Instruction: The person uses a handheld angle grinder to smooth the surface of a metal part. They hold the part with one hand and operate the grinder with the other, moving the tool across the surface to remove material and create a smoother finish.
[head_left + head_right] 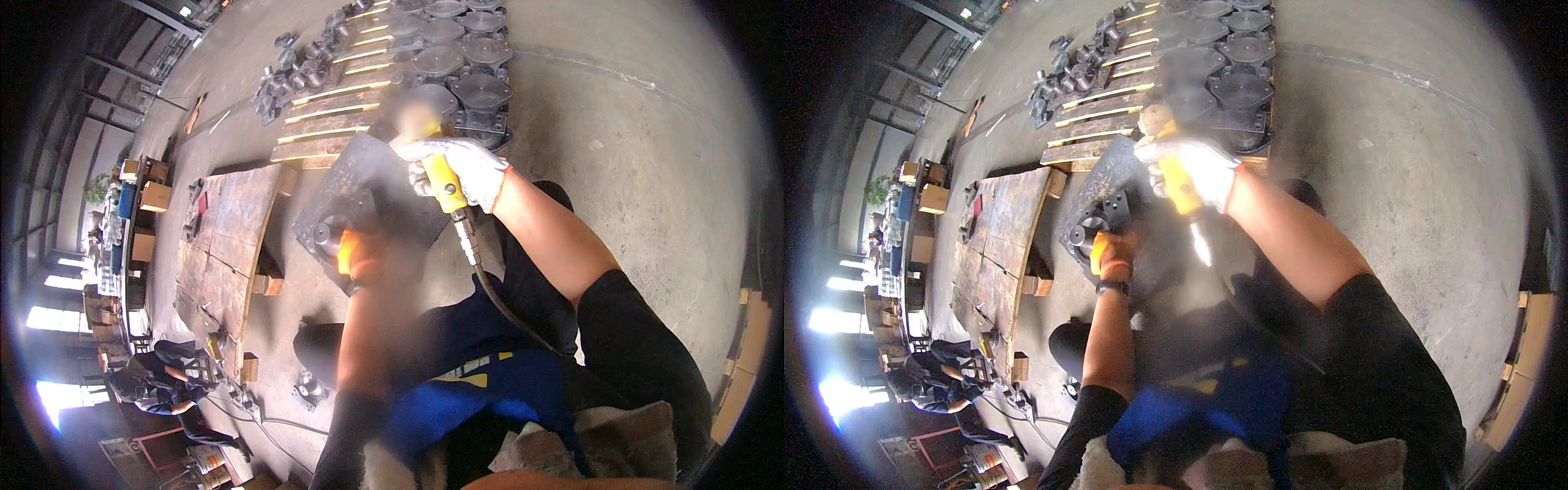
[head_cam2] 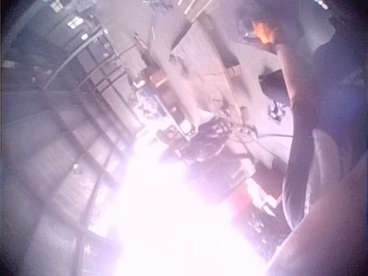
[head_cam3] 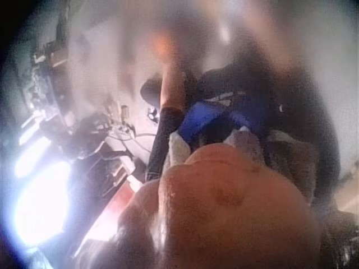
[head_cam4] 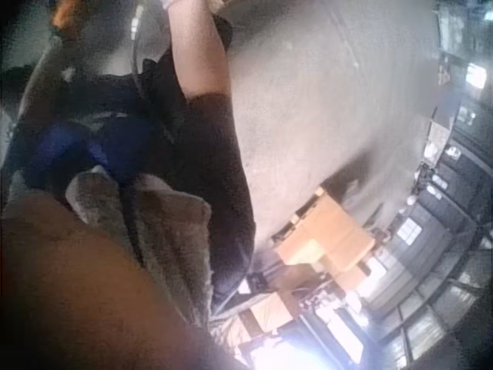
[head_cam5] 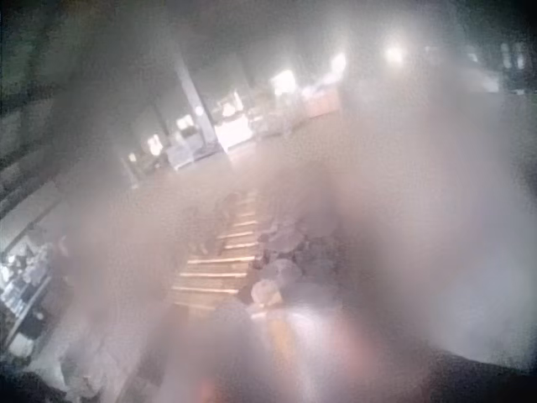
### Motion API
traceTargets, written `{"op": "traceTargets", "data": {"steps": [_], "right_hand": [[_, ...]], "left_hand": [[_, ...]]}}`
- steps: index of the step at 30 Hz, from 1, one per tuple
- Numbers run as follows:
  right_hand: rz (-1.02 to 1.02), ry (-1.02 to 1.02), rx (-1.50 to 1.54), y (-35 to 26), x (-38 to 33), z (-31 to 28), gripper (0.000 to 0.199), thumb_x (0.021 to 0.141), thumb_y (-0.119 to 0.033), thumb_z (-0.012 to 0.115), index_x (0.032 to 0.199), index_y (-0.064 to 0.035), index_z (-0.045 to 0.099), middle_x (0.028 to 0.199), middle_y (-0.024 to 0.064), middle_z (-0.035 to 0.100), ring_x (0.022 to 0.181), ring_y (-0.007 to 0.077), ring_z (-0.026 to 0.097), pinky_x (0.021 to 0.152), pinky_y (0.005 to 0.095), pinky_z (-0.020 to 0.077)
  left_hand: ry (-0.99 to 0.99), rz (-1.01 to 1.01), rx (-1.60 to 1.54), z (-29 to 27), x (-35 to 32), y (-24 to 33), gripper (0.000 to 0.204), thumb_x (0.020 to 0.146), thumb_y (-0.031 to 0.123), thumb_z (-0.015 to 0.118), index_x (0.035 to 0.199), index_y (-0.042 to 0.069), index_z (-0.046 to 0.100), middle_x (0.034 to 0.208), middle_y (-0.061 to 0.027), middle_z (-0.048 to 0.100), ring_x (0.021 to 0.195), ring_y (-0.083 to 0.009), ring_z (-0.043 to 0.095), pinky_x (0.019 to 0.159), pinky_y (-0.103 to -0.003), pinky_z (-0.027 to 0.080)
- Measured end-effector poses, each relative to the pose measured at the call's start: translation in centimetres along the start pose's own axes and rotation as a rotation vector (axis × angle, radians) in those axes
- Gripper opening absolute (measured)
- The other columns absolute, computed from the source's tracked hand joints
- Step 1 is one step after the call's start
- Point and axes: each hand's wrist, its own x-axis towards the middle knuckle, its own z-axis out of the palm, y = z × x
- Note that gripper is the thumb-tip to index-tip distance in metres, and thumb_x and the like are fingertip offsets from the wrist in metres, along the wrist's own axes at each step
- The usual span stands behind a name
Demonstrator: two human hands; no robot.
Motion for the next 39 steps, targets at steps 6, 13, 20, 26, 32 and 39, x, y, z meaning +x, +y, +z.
{"op": "traceTargets", "data": {"steps": [6, 13, 20, 26, 32, 39], "right_hand": [[-0.023, 0.04, -0.045, -0.7, -1.2, 0.9, 0.028, 0.088, -0.014, 0.066, 0.112, -0.0018, 0.064, 0.082, 0.0012, 0.062, 0.069, 0.0119, 0.059, 0.06, 0.0272, 0.0516], [0.078, 0.019, 0.013, 0.4, 0.4, 0.7, 0.024, 0.085, -0.011, 0.069, 0.107, -0.0024, 0.065, 0.082, 0.0009, 0.062, 0.065, 0.0103, 0.057, 0.057, 0.0257, 0.0504], [0.061, 0.06, -0.029, 1.6, 1.7, -0.3, 0.021, 0.085, -0.01, 0.069, 0.104, -0.003, 0.065, 0.078, 0.0, 0.06, 0.063, 0.0099, 0.056, 0.055, 0.0249, 0.0494], [0.109, 0.043, -0.157, 2.0, 1.3, 0.0, 0.02, 0.086, -0.011, 0.069, 0.103, -0.003, 0.064, 0.074, 0.0009, 0.058, 0.061, 0.011, 0.055, 0.054, 0.0256, 0.0491], [0.269, -0.007, -0.131, 3.9, 2.4, -1.9, 0.023, 0.085, -0.01, 0.069, 0.106, -0.0022, 0.062, 0.077, 0.0018, 0.059, 0.06, 0.0116, 0.055, 0.055, 0.0263, 0.0494], [0.247, 0.081, -0.29, 5.2, 4.3, -2.1, 0.012, 0.087, -0.016, 0.067, 0.093, -0.0083, 0.06, 0.074, 0.0016, 0.057, 0.052, 0.0121, 0.053, 0.046, 0.0279, 0.0465]], "left_hand": [[0.101, 0.152, -0.333, -5.6, 0.7, -0.6, 0.046, 0.073, 0.041, 0.068, 0.104, 0.007, 0.066, 0.098, -0.0192, 0.067, 0.093, -0.0366, 0.064, 0.084, -0.042, 0.051], [-0.026, 0.298, -0.104, -4.5, 3.2, -4.6, 0.05, 0.067, 0.035, 0.076, 0.107, 0.008, 0.063, 0.109, -0.0156, 0.066, 0.101, -0.0336, 0.064, 0.087, -0.043, 0.052], [-0.074, 0.042, -0.053, -4.4, 2.9, -3.6, 0.032, 0.076, 0.03, 0.067, 0.101, 0.01, 0.067, 0.103, -0.0164, 0.068, 0.098, -0.0337, 0.066, 0.084, -0.041, 0.054], [-0.1, -0.298, -0.099, -6.0, 0.2, -2.8, 0.025, 0.079, 0.027, 0.062, 0.088, 0.007, 0.073, 0.095, -0.0163, 0.071, 0.091, -0.0311, 0.07, 0.079, -0.039, 0.055], [-0.421, -0.255, -0.201, -5.5, 1.0, -5.0, 0.049, 0.08, 0.048, 0.06, 0.097, 0.005, 0.073, 0.103, -0.0151, 0.071, 0.094, -0.0272, 0.07, 0.081, -0.037, 0.053], [-0.3, -0.258, -0.291, -4.2, -0.8, -4.7, 0.056, 0.077, 0.046, 0.063, 0.104, -0.004, 0.068, 0.106, -0.0233, 0.067, 0.101, -0.0295, 0.067, 0.085, -0.037, 0.052]]}}
